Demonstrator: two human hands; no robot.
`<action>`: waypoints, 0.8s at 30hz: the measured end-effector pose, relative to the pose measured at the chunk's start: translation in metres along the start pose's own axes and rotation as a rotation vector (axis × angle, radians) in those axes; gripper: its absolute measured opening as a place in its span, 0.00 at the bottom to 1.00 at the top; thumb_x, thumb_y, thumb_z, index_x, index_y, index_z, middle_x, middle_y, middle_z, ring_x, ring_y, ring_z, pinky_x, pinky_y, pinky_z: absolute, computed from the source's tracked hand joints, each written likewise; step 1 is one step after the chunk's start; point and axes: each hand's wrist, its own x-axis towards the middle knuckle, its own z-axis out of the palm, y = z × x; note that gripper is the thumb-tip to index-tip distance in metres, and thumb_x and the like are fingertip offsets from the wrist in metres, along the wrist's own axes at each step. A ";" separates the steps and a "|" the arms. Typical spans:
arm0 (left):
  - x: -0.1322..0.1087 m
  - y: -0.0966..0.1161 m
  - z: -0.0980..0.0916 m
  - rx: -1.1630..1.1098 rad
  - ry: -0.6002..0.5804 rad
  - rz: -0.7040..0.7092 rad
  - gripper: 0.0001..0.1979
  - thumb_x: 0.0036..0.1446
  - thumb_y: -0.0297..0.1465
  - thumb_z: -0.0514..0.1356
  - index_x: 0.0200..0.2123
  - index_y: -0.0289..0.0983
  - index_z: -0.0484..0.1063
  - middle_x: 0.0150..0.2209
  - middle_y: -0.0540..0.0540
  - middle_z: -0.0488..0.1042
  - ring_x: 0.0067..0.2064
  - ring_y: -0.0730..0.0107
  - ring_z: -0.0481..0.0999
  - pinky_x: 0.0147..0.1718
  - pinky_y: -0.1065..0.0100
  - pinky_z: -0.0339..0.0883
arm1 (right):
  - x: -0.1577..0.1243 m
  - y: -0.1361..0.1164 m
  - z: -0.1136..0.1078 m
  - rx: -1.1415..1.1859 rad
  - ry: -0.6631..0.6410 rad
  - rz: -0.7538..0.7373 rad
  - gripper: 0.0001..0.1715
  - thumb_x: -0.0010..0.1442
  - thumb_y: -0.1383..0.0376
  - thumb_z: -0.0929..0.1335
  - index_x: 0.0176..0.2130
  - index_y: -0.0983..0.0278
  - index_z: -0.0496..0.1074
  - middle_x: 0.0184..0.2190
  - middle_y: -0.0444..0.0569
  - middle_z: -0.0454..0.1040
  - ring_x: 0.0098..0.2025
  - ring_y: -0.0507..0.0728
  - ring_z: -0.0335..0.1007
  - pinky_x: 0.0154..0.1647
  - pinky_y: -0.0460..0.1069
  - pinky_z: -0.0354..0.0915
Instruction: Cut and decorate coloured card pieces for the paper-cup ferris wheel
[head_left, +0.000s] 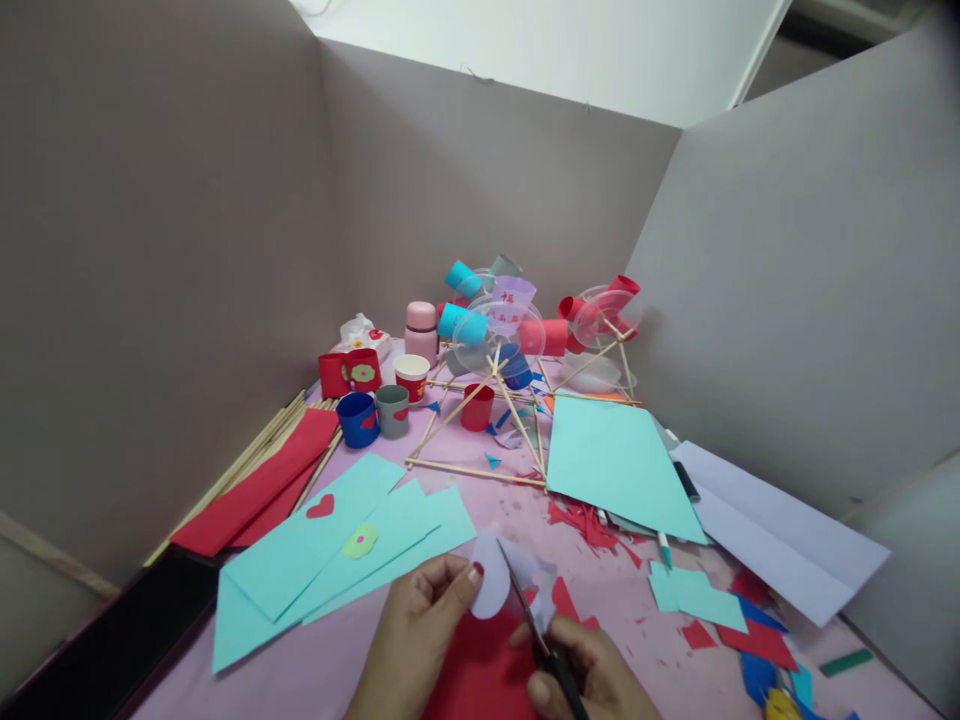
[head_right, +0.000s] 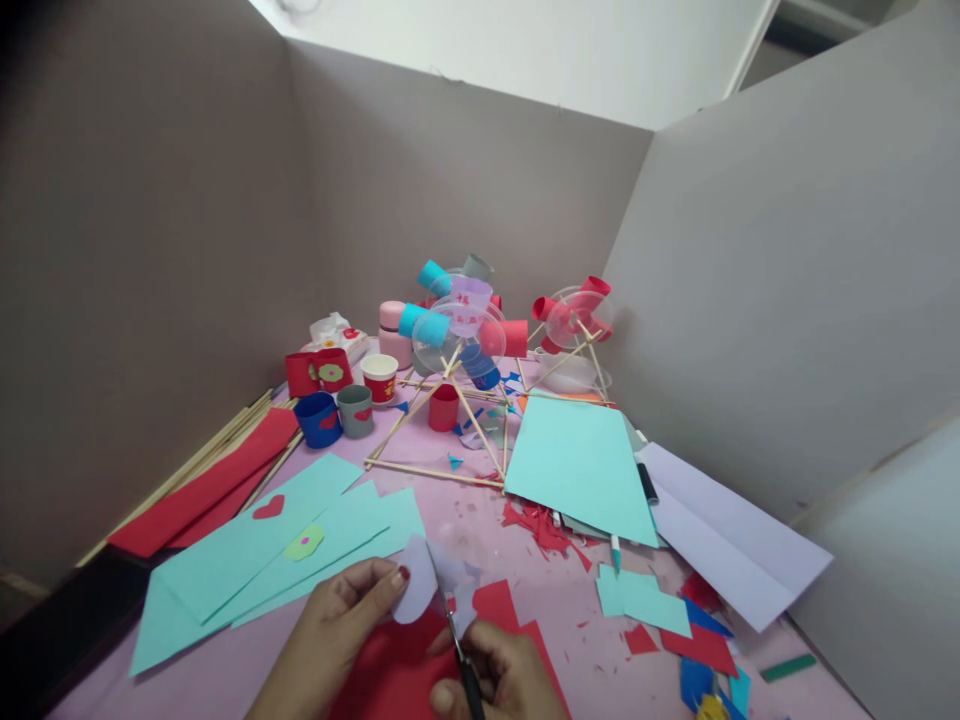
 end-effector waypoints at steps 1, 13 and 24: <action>0.000 0.000 0.000 0.018 -0.008 0.003 0.13 0.50 0.38 0.60 0.21 0.35 0.71 0.22 0.49 0.71 0.27 0.69 0.66 0.29 0.71 0.60 | 0.000 0.000 -0.001 0.000 -0.004 -0.008 0.36 0.42 0.38 0.66 0.35 0.66 0.69 0.18 0.38 0.52 0.21 0.49 0.43 0.21 0.45 0.42; 0.001 0.001 0.000 0.064 -0.040 -0.017 0.13 0.50 0.37 0.60 0.20 0.35 0.69 0.20 0.53 0.66 0.24 0.73 0.62 0.26 0.73 0.56 | 0.001 -0.002 -0.016 -0.164 -0.061 -0.057 0.33 0.47 0.40 0.66 0.34 0.67 0.71 0.18 0.39 0.51 0.22 0.50 0.45 0.22 0.46 0.45; 0.004 -0.003 -0.001 0.126 -0.072 -0.002 0.13 0.50 0.38 0.59 0.20 0.35 0.70 0.21 0.50 0.69 0.26 0.70 0.65 0.28 0.71 0.58 | 0.002 -0.006 -0.015 -0.140 -0.051 -0.055 0.31 0.46 0.42 0.67 0.33 0.67 0.71 0.18 0.39 0.51 0.22 0.50 0.45 0.22 0.46 0.44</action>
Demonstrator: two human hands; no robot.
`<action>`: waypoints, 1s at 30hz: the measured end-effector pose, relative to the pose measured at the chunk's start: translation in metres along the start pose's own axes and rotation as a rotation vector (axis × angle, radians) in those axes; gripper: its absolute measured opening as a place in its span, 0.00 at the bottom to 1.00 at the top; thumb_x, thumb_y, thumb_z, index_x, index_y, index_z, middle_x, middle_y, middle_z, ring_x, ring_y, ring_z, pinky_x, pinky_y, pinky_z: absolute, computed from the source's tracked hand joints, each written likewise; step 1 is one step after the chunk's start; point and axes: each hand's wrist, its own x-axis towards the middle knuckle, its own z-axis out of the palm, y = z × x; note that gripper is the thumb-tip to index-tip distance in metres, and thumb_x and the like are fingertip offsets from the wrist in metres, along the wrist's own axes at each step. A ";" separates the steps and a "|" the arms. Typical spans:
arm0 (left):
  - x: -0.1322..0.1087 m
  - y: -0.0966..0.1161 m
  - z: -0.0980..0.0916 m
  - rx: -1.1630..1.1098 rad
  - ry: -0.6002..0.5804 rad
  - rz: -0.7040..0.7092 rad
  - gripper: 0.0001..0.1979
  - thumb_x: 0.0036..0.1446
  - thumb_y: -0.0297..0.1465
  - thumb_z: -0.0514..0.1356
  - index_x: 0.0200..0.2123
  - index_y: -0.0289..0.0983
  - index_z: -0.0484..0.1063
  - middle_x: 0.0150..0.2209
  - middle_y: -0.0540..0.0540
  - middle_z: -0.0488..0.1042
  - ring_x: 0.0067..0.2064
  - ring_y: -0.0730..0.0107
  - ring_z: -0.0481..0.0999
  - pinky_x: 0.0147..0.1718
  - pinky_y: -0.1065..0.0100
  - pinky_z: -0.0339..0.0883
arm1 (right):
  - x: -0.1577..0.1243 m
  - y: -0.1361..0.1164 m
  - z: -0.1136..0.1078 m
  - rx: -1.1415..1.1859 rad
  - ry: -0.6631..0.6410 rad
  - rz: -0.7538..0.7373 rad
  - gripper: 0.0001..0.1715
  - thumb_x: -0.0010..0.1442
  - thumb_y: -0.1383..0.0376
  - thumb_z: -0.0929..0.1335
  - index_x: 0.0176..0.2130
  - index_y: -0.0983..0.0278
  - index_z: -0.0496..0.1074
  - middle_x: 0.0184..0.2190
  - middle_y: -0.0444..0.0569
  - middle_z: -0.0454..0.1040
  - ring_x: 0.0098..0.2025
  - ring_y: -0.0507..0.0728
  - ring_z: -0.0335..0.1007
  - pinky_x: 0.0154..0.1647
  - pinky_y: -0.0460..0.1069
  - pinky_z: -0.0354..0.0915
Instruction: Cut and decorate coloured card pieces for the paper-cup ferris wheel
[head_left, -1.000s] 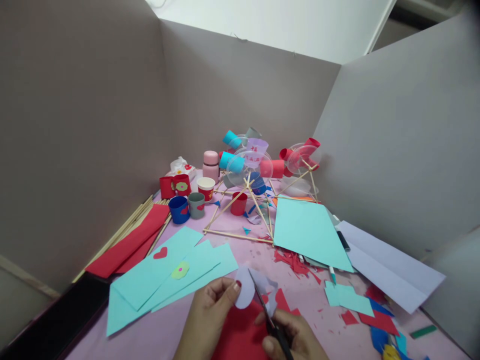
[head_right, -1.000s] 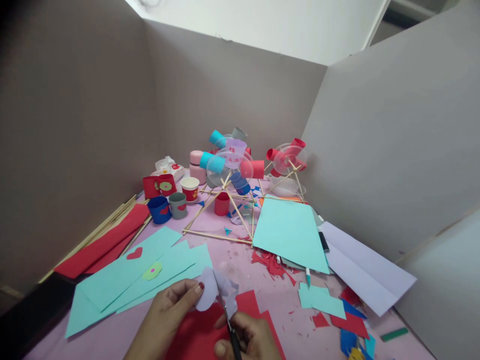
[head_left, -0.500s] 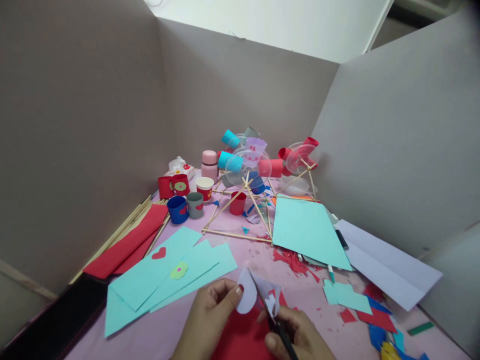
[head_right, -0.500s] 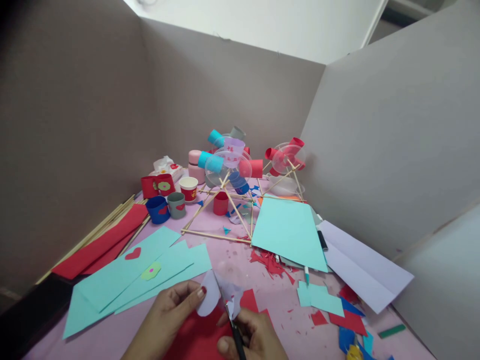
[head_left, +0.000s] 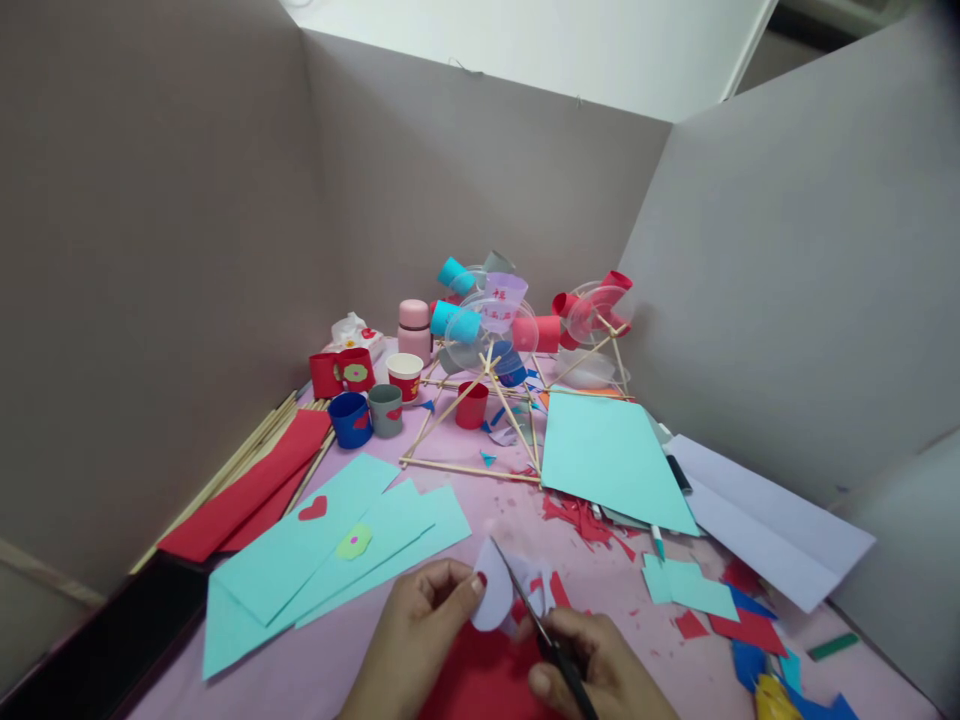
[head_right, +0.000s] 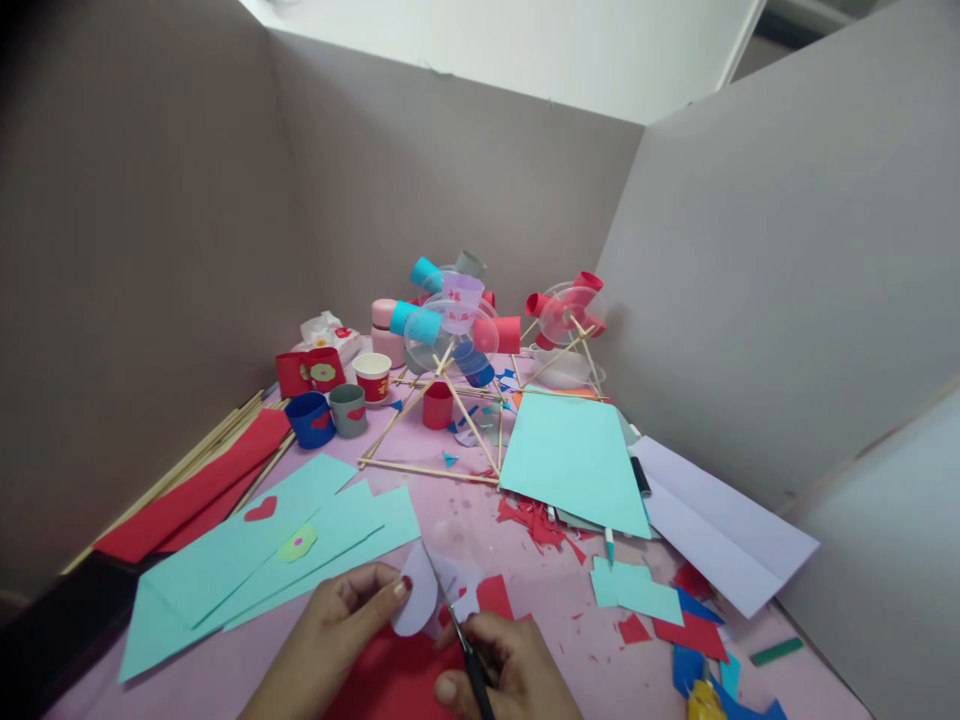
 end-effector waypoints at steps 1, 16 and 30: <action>0.000 0.000 0.000 -0.001 -0.005 0.000 0.13 0.50 0.38 0.59 0.20 0.34 0.70 0.21 0.50 0.69 0.26 0.70 0.65 0.28 0.71 0.58 | 0.000 -0.001 -0.001 -0.008 0.002 -0.006 0.31 0.46 0.41 0.66 0.32 0.67 0.71 0.18 0.39 0.51 0.22 0.50 0.45 0.22 0.46 0.43; -0.004 -0.007 0.014 -0.116 -0.029 -0.092 0.14 0.47 0.40 0.61 0.20 0.34 0.71 0.21 0.51 0.69 0.26 0.72 0.64 0.28 0.72 0.57 | 0.012 0.013 0.028 0.461 0.391 -0.019 0.24 0.39 0.58 0.76 0.34 0.62 0.66 0.23 0.41 0.68 0.23 0.50 0.60 0.25 0.44 0.56; -0.006 -0.008 0.015 0.017 -0.377 -0.128 0.14 0.48 0.40 0.61 0.24 0.32 0.76 0.22 0.49 0.74 0.26 0.71 0.66 0.27 0.72 0.57 | 0.009 -0.022 0.007 0.362 0.487 0.053 0.19 0.40 0.61 0.72 0.32 0.65 0.64 0.19 0.37 0.62 0.21 0.47 0.55 0.23 0.43 0.53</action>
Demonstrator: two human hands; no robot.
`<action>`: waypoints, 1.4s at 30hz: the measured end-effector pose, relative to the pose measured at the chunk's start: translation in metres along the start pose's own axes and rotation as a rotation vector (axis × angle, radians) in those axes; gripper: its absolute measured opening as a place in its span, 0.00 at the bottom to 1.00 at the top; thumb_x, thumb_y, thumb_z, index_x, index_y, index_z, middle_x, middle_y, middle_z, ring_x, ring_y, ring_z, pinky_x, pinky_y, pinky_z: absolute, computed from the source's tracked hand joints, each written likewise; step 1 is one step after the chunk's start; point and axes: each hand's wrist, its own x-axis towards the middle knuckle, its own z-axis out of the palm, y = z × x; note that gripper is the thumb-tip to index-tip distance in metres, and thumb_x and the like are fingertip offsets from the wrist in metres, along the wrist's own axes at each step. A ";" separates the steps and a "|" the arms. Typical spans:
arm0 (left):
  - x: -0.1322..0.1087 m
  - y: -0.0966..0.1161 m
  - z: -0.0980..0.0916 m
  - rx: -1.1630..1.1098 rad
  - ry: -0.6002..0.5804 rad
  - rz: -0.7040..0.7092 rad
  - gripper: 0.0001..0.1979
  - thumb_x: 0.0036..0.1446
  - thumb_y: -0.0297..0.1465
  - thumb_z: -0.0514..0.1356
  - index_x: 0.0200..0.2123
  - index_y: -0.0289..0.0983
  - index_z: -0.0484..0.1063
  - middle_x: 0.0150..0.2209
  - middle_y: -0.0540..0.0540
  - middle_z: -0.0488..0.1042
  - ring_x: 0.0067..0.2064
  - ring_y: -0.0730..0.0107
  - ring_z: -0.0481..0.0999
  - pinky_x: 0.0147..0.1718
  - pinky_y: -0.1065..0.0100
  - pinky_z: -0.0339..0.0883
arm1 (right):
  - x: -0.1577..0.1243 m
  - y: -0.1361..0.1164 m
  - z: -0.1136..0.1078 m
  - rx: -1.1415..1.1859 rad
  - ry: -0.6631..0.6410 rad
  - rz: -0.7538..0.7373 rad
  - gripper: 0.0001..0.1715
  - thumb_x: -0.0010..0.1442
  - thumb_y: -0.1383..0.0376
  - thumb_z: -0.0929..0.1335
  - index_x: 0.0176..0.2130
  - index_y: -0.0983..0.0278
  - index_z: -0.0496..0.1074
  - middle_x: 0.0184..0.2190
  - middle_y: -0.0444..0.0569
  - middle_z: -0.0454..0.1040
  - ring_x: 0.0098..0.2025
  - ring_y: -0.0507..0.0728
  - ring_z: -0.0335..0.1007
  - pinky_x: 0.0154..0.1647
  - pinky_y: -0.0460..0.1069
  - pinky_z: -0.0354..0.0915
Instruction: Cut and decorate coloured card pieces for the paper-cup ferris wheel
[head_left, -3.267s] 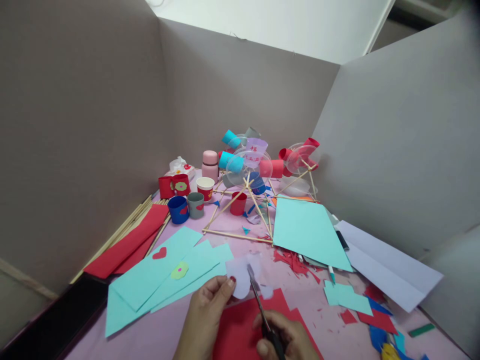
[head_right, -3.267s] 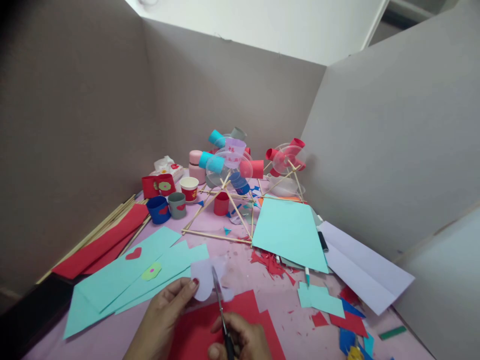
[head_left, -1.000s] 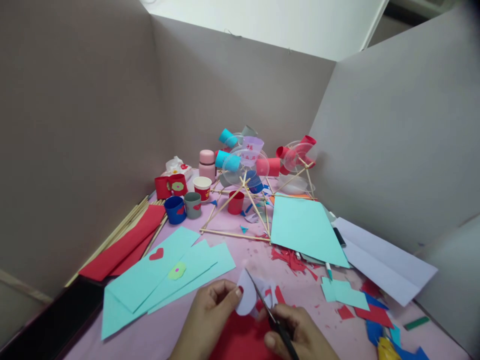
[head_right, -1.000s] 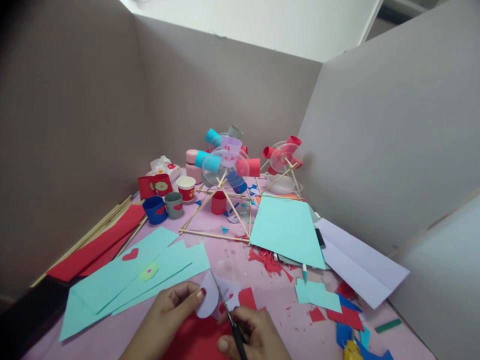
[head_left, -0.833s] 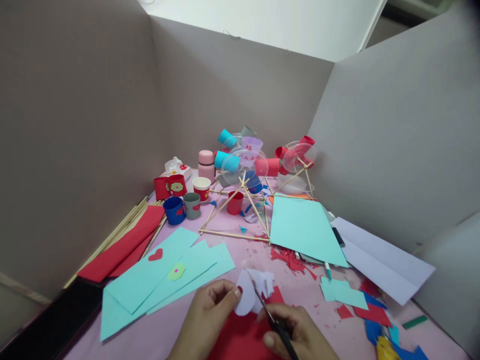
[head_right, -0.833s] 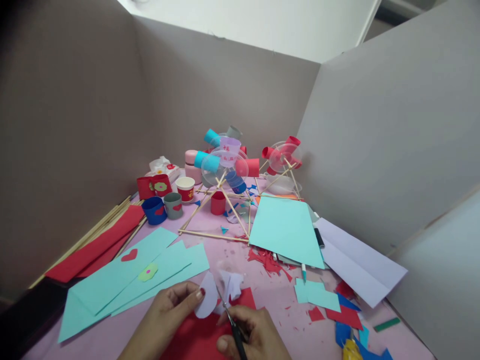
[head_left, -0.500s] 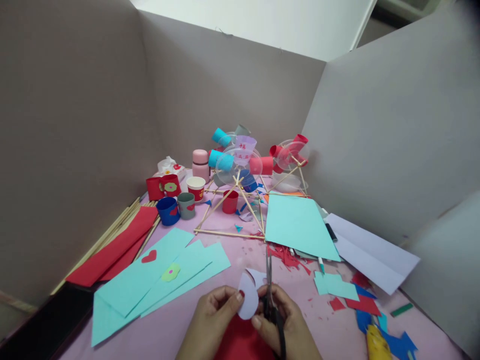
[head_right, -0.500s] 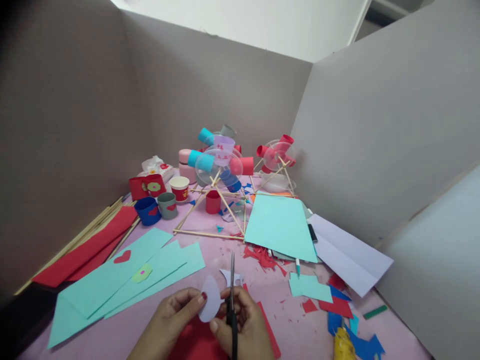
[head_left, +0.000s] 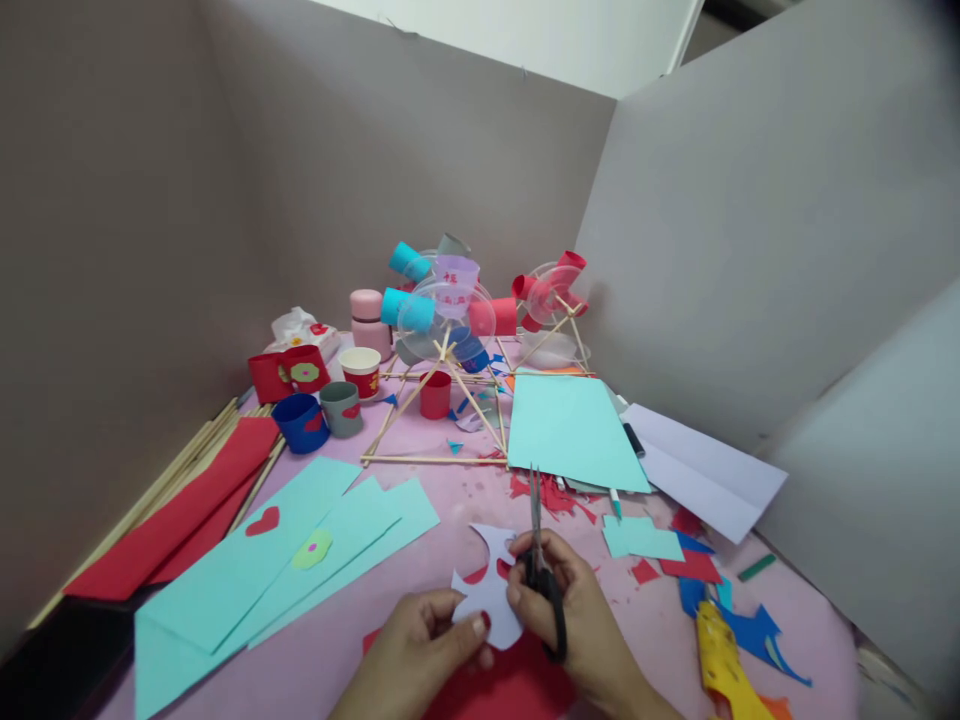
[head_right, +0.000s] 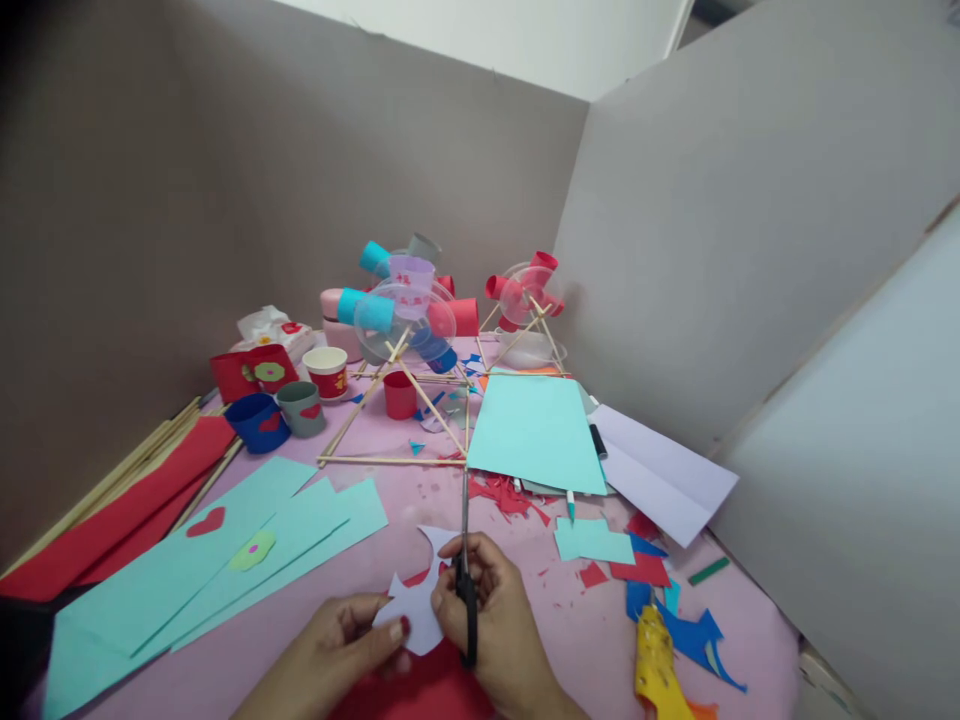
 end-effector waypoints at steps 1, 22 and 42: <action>-0.001 0.002 0.000 0.025 0.011 -0.023 0.16 0.48 0.40 0.60 0.23 0.32 0.76 0.21 0.48 0.74 0.25 0.71 0.66 0.27 0.72 0.57 | 0.000 -0.001 -0.001 -0.001 -0.008 -0.008 0.19 0.41 0.61 0.72 0.32 0.65 0.64 0.19 0.37 0.62 0.21 0.47 0.54 0.23 0.43 0.52; 0.000 0.005 0.008 0.006 0.248 0.007 0.16 0.48 0.41 0.61 0.19 0.34 0.75 0.21 0.47 0.74 0.26 0.68 0.68 0.27 0.72 0.59 | -0.007 0.010 0.004 0.027 -0.014 -0.061 0.20 0.41 0.65 0.72 0.35 0.64 0.65 0.23 0.40 0.65 0.26 0.51 0.61 0.27 0.45 0.57; 0.000 0.012 0.007 -0.082 0.206 0.026 0.13 0.44 0.37 0.65 0.17 0.36 0.72 0.20 0.53 0.71 0.27 0.70 0.67 0.31 0.71 0.61 | -0.005 0.014 0.004 0.041 -0.130 -0.029 0.18 0.41 0.67 0.72 0.33 0.62 0.64 0.22 0.39 0.63 0.25 0.50 0.59 0.25 0.44 0.56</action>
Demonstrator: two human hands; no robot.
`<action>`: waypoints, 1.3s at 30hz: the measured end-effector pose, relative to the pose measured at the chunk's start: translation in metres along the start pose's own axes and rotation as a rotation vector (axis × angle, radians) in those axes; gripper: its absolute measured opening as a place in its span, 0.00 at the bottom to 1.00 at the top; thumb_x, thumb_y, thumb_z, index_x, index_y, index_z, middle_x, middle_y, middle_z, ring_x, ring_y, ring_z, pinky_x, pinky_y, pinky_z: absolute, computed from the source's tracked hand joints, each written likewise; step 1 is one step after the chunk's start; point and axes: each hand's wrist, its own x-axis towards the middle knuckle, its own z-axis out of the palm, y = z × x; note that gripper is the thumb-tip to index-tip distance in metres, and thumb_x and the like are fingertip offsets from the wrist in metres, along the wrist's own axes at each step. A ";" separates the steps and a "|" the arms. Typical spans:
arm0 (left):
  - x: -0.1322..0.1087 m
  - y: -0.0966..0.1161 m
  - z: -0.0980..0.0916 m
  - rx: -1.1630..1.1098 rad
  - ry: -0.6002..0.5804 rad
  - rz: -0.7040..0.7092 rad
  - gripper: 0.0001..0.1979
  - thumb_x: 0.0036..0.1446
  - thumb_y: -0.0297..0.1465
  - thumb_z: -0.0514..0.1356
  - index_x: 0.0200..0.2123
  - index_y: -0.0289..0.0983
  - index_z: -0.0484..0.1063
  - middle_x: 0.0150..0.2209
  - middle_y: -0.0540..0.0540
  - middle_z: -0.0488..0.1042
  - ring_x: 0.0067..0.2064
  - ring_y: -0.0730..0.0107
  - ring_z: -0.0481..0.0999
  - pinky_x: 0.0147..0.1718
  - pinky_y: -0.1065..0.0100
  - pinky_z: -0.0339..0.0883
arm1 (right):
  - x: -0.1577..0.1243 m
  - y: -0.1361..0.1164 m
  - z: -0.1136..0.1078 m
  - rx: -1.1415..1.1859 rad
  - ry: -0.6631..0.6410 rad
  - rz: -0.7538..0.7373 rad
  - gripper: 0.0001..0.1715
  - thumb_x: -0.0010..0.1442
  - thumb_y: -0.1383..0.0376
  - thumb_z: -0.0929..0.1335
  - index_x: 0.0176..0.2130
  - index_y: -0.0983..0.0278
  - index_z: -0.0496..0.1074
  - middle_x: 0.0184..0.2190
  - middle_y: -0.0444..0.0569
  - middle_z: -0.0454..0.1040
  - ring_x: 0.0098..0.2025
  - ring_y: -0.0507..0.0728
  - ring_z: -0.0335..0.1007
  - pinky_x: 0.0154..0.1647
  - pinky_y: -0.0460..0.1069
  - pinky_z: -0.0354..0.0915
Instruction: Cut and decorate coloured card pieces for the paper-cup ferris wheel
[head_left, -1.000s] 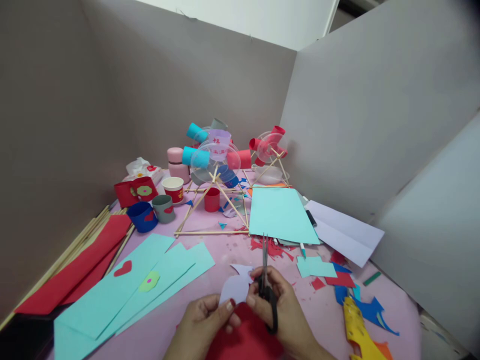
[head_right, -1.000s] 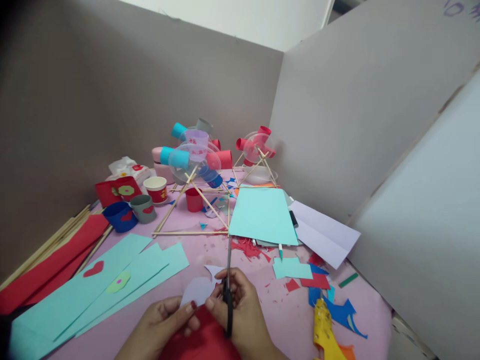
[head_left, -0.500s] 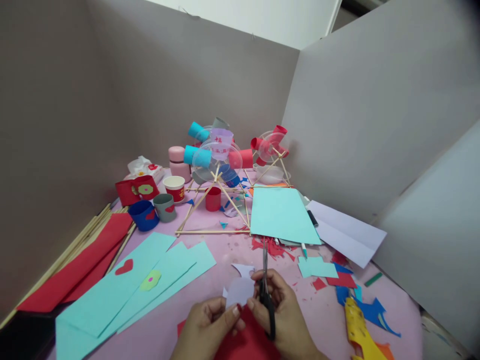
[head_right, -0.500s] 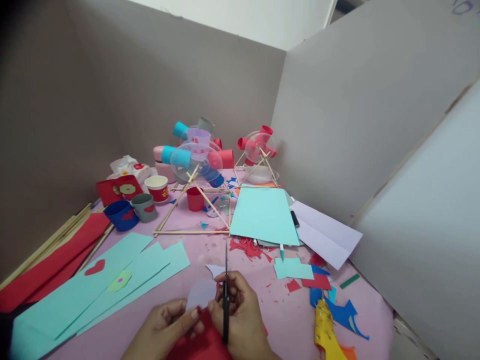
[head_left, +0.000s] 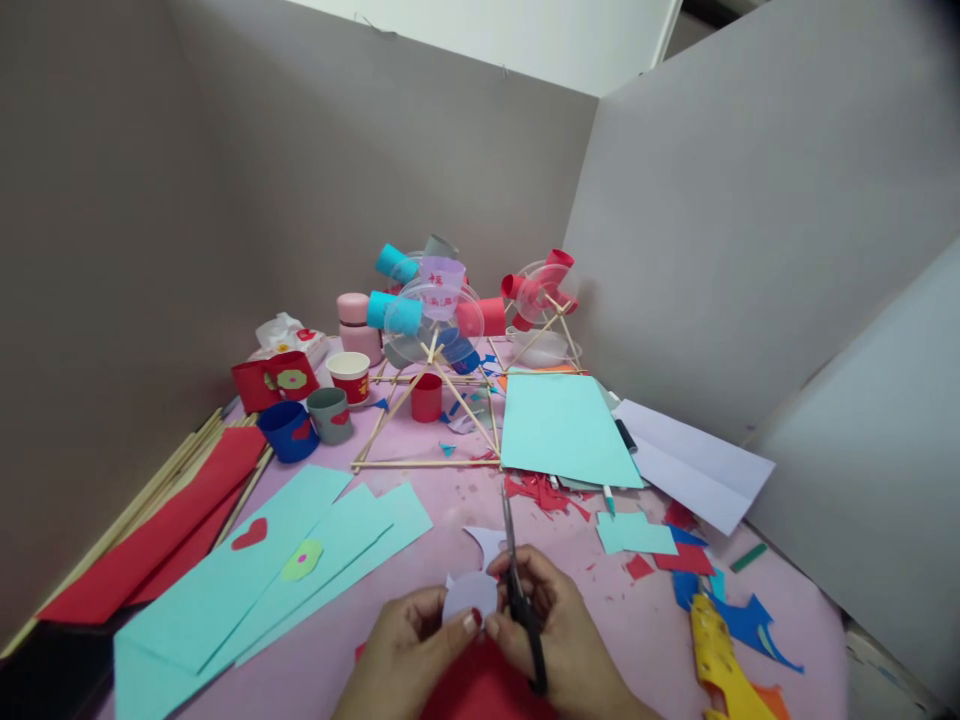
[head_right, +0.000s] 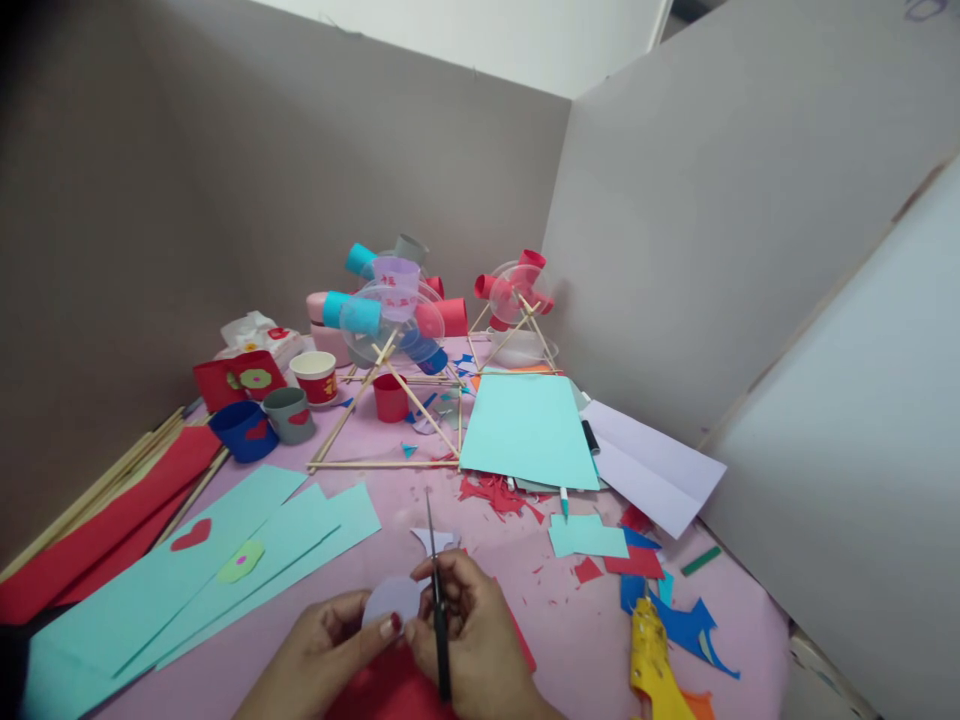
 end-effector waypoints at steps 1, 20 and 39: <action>-0.001 0.001 0.001 -0.027 0.027 -0.007 0.13 0.44 0.37 0.65 0.16 0.36 0.71 0.19 0.53 0.70 0.26 0.70 0.67 0.30 0.72 0.60 | 0.000 0.001 -0.001 0.006 -0.014 -0.007 0.19 0.42 0.65 0.73 0.34 0.62 0.64 0.22 0.39 0.63 0.25 0.50 0.58 0.25 0.44 0.55; -0.002 -0.005 0.003 -0.679 0.146 -0.091 0.07 0.41 0.30 0.69 0.21 0.34 0.74 0.20 0.50 0.75 0.24 0.73 0.73 0.27 0.74 0.66 | -0.004 0.022 0.007 -0.213 -0.255 -0.132 0.23 0.44 0.54 0.74 0.37 0.64 0.70 0.19 0.37 0.55 0.21 0.49 0.46 0.21 0.45 0.44; 0.000 -0.008 -0.002 -0.459 0.143 -0.012 0.08 0.45 0.34 0.66 0.27 0.35 0.78 0.24 0.46 0.79 0.25 0.67 0.75 0.36 0.66 0.65 | -0.002 0.021 -0.001 -0.277 -0.274 -0.139 0.23 0.46 0.54 0.73 0.38 0.66 0.69 0.19 0.37 0.53 0.20 0.48 0.47 0.18 0.43 0.47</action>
